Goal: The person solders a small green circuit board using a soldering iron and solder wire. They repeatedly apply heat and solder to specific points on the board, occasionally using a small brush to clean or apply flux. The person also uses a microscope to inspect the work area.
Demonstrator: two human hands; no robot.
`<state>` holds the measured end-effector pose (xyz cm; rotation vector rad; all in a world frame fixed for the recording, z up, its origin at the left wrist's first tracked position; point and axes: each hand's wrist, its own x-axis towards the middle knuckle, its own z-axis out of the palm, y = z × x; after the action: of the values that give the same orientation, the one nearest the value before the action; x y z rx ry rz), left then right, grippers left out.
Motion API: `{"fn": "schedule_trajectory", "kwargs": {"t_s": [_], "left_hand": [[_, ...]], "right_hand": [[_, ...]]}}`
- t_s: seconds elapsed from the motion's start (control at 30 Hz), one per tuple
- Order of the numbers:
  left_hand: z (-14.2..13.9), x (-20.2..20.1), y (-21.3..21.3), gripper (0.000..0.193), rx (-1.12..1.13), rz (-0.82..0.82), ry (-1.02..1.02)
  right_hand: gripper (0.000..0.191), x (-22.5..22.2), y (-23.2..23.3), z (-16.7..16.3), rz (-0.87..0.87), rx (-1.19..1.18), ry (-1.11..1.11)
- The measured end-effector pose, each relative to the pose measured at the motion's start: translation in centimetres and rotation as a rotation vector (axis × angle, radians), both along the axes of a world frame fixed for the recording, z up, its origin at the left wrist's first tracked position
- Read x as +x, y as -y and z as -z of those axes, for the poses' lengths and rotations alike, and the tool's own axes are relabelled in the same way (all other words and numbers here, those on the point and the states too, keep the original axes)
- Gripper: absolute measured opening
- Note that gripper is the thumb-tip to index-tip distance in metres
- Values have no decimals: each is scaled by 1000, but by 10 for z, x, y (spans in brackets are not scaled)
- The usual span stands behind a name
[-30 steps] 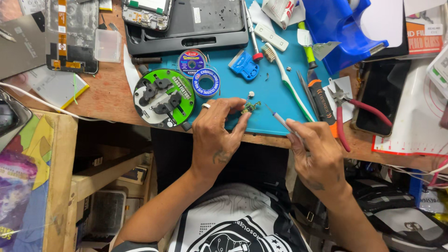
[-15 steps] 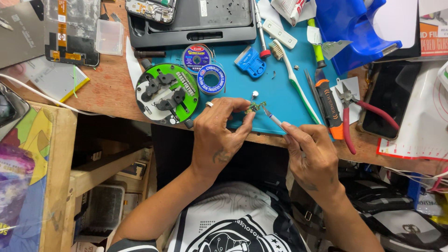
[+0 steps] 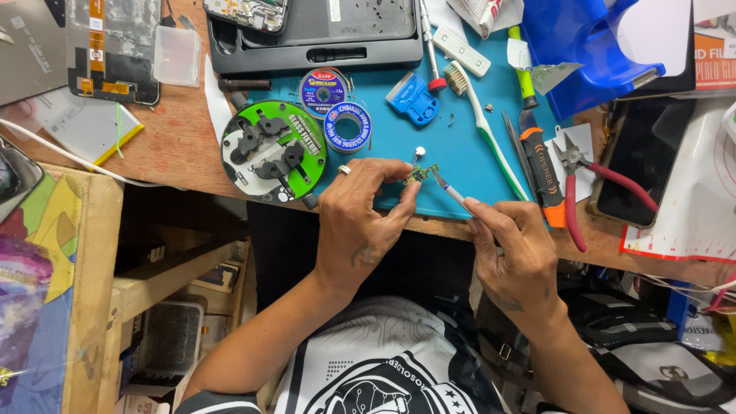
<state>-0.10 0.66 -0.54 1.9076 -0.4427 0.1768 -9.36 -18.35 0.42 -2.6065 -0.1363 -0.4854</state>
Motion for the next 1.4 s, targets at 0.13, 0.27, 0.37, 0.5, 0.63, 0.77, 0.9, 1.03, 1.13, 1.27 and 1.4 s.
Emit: {"fn": "schedule_trajectory", "kwargs": {"t_s": [0.13, 0.27, 0.37, 0.5, 0.63, 0.77, 0.9, 1.03, 1.13, 1.27, 1.4], "left_hand": [[0, 0, 0, 18, 5, -2, 0], [-1, 0, 0, 18, 5, -7, 3], [0, 0, 0, 18, 13, -4, 3], [0, 1, 0, 19, 6, -2, 10], [0, 0, 0, 19, 6, -6, 2], [0, 0, 0, 18, 13, -4, -15], [1, 0, 0, 19, 3, 1, 2], [1, 0, 0, 18, 7, -2, 1], [0, 0, 0, 18, 10, -3, 1], [0, 0, 0, 18, 5, -5, 11], [0, 0, 0, 18, 7, -18, 12]], "right_hand": [[31, 0, 0, 0, -12, 26, -8], [30, 0, 0, 0, -5, 41, -18], [30, 0, -1, -1, 5, 47, -22], [28, 0, -1, -3, 13, 57, -14], [27, 2, -2, -3, 10, 46, -12], [26, 1, -1, -5, -1, 68, -28], [26, 0, 0, -6, 13, 51, -12], [26, 1, 0, -3, 6, 72, -21], [26, 2, 0, -2, 3, 91, -32], [26, 1, -1, -4, 25, 61, -18], [26, 0, -1, -4, -4, 115, -9]]}}
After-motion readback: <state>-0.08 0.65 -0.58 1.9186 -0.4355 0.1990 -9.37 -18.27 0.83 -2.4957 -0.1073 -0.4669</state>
